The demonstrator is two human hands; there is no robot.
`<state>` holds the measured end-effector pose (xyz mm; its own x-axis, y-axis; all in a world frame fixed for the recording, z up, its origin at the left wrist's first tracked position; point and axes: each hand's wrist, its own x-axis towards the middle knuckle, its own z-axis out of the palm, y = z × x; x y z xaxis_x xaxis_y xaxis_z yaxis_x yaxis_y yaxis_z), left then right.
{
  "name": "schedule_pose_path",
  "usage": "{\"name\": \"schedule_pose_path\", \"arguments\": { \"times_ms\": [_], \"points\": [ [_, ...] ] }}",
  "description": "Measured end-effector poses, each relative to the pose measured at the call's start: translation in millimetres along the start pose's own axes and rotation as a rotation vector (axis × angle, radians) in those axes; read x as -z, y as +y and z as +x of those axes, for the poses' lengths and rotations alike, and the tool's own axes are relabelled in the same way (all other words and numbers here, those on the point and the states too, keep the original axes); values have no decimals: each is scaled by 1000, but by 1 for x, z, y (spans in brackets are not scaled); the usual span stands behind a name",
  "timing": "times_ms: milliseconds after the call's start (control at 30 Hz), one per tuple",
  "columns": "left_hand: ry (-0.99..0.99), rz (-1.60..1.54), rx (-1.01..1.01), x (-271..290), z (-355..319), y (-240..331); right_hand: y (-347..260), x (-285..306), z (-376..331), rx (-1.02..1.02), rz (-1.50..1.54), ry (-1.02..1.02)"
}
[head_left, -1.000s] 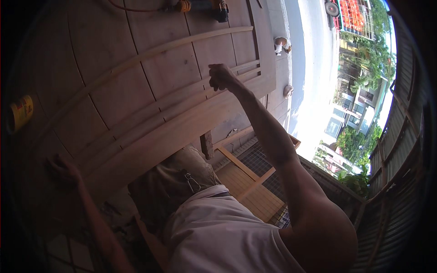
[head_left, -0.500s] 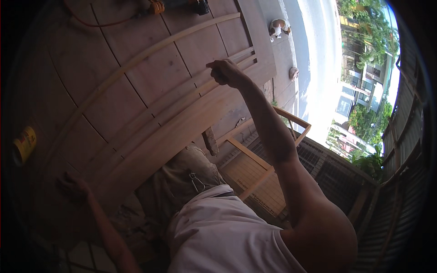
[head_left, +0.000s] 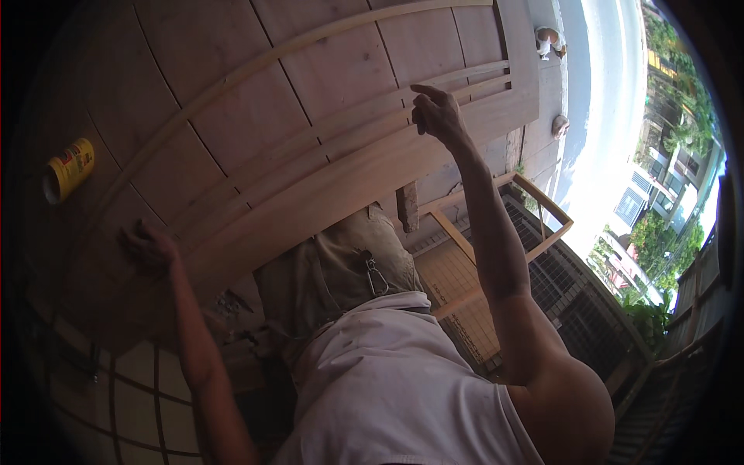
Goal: Assembling a wooden door by using a nail gun and applying wood glue to the joints using a brush.
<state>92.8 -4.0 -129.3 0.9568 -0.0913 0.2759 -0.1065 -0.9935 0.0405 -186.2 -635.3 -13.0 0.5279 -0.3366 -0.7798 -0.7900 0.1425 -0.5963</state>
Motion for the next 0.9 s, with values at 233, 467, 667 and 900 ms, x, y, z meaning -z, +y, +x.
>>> {"name": "schedule_pose_path", "arguments": {
  "times_ms": [233, 467, 667, 900],
  "points": [
    [-33, -87, 18, 11, -3, 6, 18, -73, -6, -48, -129, 252],
    [-38, -104, 113, 13, -5, 13, -11, -229, -32, -50, -399, -14],
    [-4, -272, 171, 15, -5, 12, -30, -357, -49, 369, -892, -150],
    [144, -292, 136, 12, -7, 9, -46, -287, -47, 476, -1339, -97]
  ]
}}
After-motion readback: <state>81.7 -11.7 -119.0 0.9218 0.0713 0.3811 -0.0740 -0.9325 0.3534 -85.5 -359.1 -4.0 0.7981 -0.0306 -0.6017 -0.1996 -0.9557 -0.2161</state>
